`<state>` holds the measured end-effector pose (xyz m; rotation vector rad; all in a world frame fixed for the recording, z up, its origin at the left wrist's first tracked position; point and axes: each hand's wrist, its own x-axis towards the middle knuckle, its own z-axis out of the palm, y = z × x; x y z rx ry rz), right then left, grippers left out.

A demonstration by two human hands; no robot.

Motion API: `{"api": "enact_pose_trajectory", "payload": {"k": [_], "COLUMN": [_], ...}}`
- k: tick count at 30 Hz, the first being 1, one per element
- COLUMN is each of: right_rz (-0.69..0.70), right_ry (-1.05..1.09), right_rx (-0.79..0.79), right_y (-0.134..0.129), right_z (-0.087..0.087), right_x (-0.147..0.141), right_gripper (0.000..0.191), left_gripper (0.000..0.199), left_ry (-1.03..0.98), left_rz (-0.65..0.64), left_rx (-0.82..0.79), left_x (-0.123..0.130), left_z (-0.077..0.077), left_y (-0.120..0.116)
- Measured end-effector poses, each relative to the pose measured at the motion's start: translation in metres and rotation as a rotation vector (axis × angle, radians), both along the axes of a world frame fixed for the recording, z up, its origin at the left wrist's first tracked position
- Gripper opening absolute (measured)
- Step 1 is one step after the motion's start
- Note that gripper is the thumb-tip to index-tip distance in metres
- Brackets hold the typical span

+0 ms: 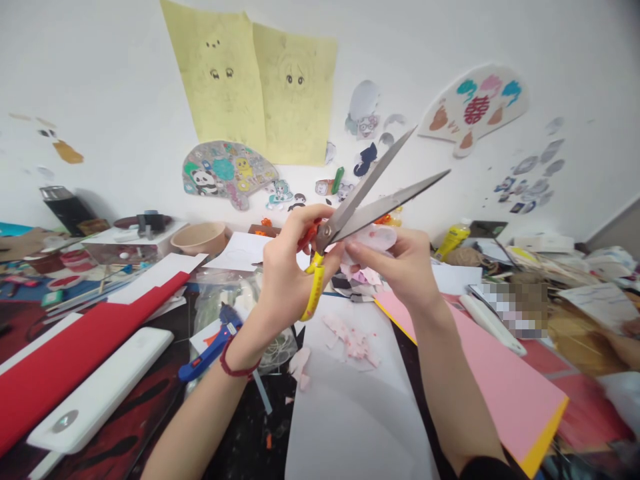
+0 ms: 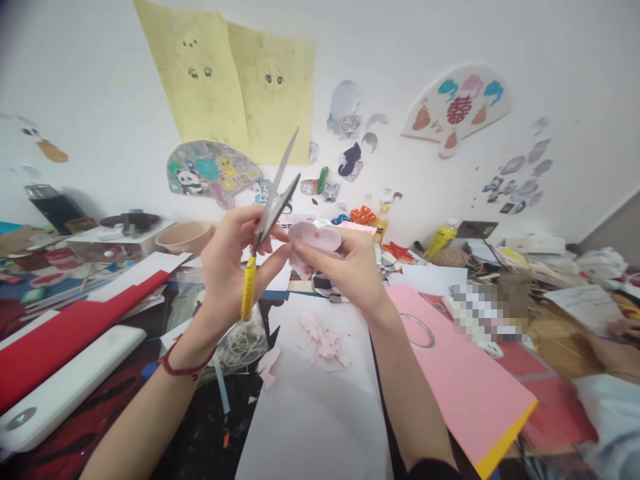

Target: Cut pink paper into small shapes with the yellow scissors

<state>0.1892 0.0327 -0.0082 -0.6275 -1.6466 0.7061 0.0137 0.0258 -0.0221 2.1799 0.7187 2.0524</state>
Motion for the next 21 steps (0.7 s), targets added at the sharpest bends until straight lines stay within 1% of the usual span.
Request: {"api": "enact_pose_trajectory", "payload": {"k": [7,11,16,19,21], "right_rz": [-0.017,-0.043,-0.028,-0.028,-0.028], "right_ry": [-0.021,-0.023,0.014,0.053,0.074], "right_rx": [-0.019,-0.012,-0.019,-0.025,-0.031], "right_y": [-0.0002,0.0021,0.0034,0.0036,0.0035], "right_z": [-0.0018,-0.0033,-0.0025,-0.0019,-0.0015], "right_x": [0.0022,0.0039,0.0041,0.0041,0.0043], "right_gripper": [0.027,0.025,0.024,0.023,0.021], "left_gripper": [0.038,0.037,0.034,0.033,0.029], "left_ry": [-0.009,-0.024,-0.051,-0.08,-0.102], "left_rz": [-0.02,-0.062,-0.105,-0.067,0.003], "left_rx": [-0.077,-0.127,-0.128,-0.159,-0.193], "left_x": [0.001,0.0006,0.0,-0.0011,-0.0023], "left_z": [-0.0005,0.0002,0.0033,0.003,0.0019], "left_y": [-0.0021,-0.0022,-0.0026,-0.0008,0.0012]}}
